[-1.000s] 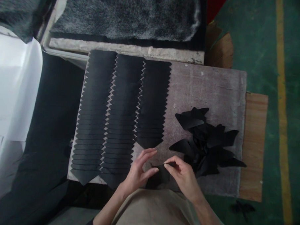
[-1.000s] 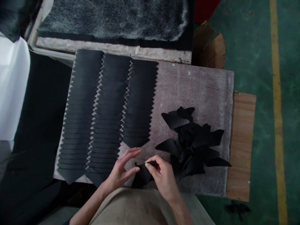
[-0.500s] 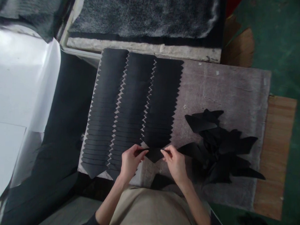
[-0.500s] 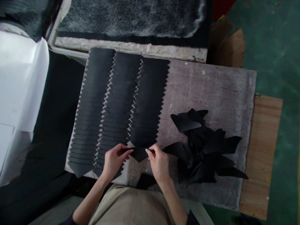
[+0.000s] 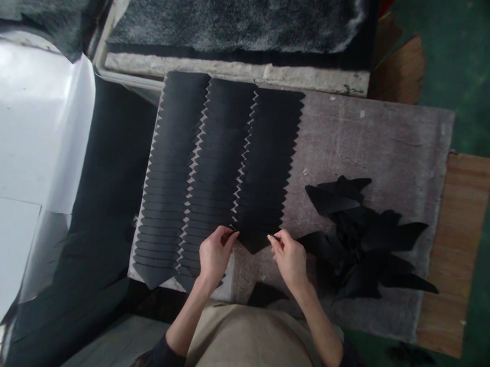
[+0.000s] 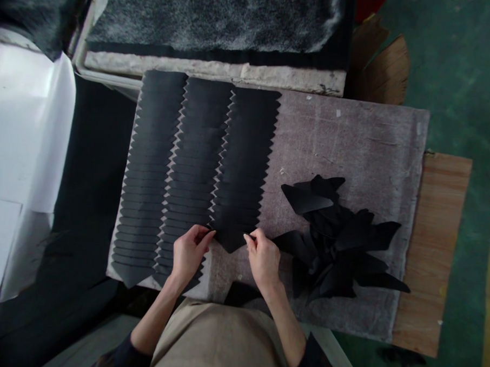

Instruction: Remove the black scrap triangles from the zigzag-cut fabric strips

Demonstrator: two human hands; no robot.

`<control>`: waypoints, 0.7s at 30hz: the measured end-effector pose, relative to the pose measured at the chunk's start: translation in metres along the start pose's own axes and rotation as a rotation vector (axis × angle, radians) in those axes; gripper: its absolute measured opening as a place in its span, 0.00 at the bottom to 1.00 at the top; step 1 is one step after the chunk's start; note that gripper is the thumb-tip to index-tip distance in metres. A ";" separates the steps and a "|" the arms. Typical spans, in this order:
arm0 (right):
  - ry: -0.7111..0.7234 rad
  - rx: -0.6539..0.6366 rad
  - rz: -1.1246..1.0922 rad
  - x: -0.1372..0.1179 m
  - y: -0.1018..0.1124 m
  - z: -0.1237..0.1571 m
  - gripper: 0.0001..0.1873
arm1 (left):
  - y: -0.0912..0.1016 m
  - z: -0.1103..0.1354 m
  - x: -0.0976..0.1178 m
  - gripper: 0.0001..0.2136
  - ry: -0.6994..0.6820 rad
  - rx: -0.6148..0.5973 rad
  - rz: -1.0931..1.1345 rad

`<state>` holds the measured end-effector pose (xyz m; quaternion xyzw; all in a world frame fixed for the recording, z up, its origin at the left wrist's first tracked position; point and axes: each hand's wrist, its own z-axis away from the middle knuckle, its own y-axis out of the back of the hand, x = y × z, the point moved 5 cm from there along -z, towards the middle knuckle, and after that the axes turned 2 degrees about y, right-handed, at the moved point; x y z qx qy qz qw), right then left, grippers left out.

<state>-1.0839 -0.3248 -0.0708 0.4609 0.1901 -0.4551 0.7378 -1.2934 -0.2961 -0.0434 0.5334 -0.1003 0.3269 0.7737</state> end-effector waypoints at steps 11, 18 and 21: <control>-0.037 -0.004 -0.047 0.005 -0.001 -0.004 0.15 | -0.002 -0.005 -0.001 0.15 0.028 -0.032 0.024; -0.067 -0.049 -0.120 0.008 0.000 -0.005 0.15 | -0.003 -0.006 -0.003 0.15 0.038 -0.078 0.016; -0.075 -0.047 -0.117 0.008 0.000 -0.005 0.15 | -0.003 -0.006 -0.001 0.15 0.028 -0.065 0.002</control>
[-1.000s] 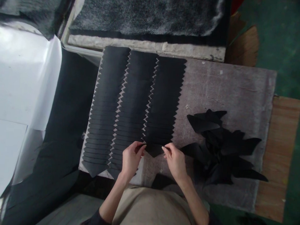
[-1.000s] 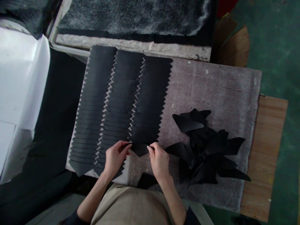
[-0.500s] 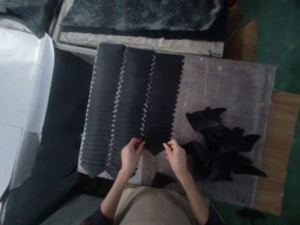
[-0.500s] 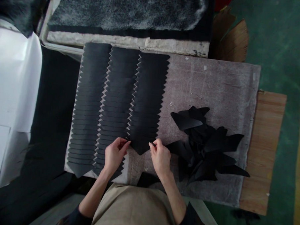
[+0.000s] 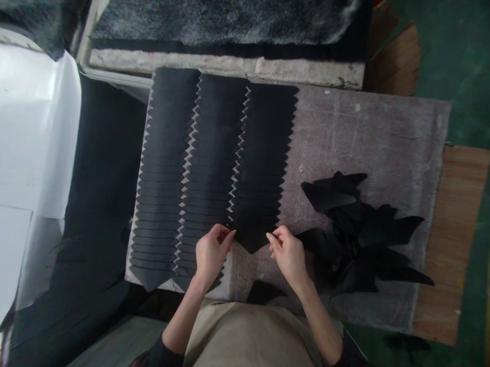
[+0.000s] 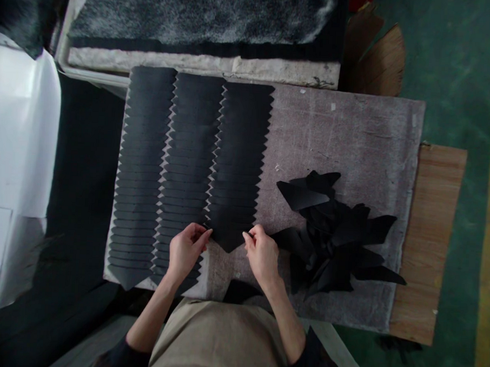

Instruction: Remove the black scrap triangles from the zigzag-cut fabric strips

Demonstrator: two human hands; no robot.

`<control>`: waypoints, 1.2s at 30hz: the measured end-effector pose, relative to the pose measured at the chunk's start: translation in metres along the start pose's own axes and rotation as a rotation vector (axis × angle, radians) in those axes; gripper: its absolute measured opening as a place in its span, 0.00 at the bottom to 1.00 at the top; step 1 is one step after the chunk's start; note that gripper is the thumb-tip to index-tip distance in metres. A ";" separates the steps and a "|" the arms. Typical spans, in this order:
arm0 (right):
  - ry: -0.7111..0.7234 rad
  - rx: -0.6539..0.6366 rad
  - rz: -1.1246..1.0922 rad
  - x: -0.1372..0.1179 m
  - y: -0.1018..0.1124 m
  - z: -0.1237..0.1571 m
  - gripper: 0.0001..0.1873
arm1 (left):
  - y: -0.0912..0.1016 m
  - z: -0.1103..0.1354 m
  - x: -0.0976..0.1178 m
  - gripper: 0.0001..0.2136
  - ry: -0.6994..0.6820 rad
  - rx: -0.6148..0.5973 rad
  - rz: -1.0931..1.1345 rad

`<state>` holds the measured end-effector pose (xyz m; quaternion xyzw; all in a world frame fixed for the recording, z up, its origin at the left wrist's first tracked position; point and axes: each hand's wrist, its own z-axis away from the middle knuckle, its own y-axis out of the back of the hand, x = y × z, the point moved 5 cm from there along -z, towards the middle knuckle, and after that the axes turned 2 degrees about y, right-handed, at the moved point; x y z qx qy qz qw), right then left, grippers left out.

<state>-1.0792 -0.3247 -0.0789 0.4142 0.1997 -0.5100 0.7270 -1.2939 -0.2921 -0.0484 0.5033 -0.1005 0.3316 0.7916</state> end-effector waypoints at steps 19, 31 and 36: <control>0.042 -0.028 0.024 -0.004 0.002 -0.003 0.15 | 0.007 0.036 -0.012 0.10 -0.250 0.067 -0.020; -0.006 -0.167 -0.161 0.006 0.000 -0.012 0.17 | -0.013 0.030 0.005 0.19 -0.364 0.031 -0.394; -0.005 -0.149 -0.146 0.004 0.001 -0.010 0.18 | -0.015 0.030 0.010 0.19 -0.372 0.051 -0.481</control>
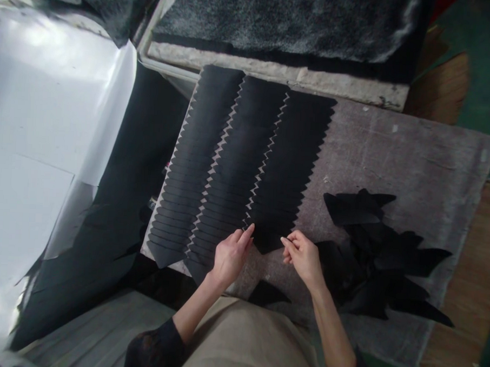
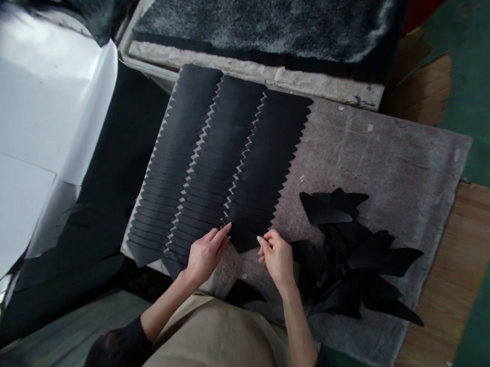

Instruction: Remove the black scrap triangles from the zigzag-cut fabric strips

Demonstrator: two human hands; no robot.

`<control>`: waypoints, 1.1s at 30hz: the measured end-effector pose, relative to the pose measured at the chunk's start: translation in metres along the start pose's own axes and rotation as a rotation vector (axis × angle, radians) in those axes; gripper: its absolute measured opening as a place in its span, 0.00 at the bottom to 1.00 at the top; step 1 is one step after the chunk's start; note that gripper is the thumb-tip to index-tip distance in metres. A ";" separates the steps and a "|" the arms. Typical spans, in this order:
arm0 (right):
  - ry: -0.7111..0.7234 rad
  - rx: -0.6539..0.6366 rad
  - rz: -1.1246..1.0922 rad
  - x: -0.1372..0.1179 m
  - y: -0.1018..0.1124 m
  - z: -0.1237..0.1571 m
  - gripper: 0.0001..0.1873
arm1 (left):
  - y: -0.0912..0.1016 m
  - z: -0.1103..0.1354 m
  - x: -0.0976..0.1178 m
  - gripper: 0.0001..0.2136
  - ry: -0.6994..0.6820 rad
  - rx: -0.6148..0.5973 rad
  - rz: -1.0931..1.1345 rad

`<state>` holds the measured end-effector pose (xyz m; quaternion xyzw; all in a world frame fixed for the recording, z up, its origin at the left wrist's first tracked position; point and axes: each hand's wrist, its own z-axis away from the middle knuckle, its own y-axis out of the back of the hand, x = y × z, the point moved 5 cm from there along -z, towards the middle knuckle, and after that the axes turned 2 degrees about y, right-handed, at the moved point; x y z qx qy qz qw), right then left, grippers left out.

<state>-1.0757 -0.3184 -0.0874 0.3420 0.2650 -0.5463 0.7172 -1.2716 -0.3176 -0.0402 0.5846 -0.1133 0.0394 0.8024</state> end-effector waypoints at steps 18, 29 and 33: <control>0.014 0.082 0.071 -0.008 0.000 0.007 0.16 | -0.005 0.013 0.005 0.19 -0.073 0.045 -0.149; 0.023 0.104 0.264 -0.013 0.001 0.009 0.13 | -0.011 0.021 0.023 0.22 -0.366 0.117 -0.231; 0.062 0.185 0.623 -0.023 0.001 0.012 0.11 | -0.013 0.020 0.026 0.24 -0.357 0.063 -0.254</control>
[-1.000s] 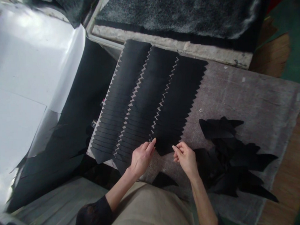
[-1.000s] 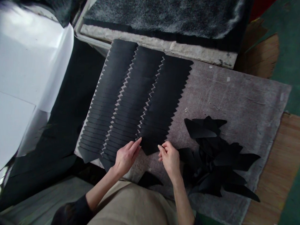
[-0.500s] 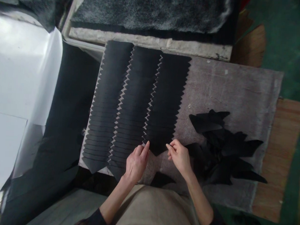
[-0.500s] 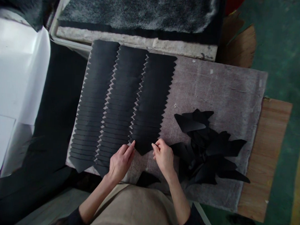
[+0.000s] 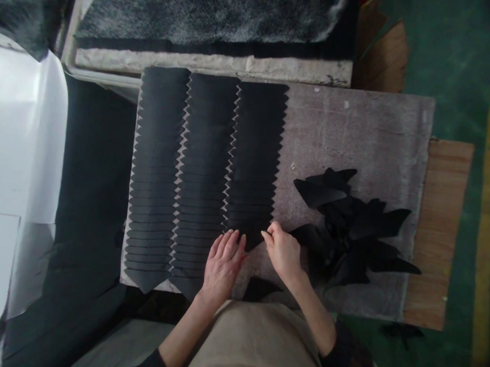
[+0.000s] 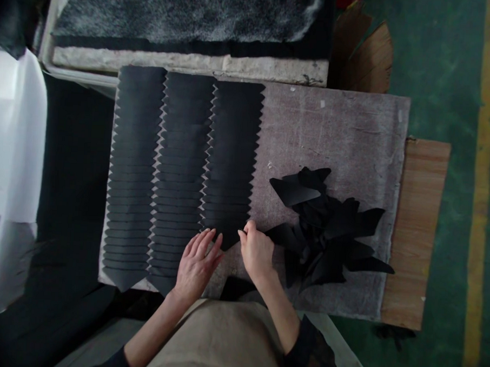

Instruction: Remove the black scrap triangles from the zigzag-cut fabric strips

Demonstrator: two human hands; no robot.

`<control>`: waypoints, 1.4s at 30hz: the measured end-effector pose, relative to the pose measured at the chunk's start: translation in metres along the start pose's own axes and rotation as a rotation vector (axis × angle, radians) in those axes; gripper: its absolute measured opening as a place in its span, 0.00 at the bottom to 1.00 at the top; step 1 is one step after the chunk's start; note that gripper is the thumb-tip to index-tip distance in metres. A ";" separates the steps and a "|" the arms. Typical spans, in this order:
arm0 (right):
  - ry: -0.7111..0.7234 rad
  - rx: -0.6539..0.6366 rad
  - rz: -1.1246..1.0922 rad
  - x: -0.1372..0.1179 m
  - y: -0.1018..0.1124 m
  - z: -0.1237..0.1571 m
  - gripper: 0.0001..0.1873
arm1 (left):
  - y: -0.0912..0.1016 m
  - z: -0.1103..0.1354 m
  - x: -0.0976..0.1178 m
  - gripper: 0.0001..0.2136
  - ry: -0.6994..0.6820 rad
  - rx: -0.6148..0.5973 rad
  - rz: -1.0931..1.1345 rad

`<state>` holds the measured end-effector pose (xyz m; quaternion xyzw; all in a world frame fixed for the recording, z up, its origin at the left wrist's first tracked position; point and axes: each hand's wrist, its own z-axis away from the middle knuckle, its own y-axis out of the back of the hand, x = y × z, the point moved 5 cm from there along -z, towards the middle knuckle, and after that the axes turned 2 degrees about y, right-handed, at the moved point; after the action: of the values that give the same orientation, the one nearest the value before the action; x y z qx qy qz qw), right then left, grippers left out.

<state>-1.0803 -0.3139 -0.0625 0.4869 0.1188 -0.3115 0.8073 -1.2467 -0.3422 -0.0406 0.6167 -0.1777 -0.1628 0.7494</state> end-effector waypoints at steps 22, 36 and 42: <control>0.179 -0.312 0.100 0.040 -0.023 0.093 0.05 | 0.010 -0.001 0.006 0.22 0.022 0.017 0.145; 0.320 -0.316 0.200 0.027 -0.016 0.092 0.04 | 0.014 0.021 0.004 0.12 0.139 -0.066 0.759; 0.679 -0.128 0.131 -0.002 0.030 0.090 0.06 | 0.012 0.017 0.003 0.17 0.332 -0.503 1.390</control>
<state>-1.0733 -0.3809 0.0044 0.5176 0.3684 -0.0712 0.7690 -1.2512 -0.3557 -0.0253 0.1897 -0.3678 0.4066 0.8145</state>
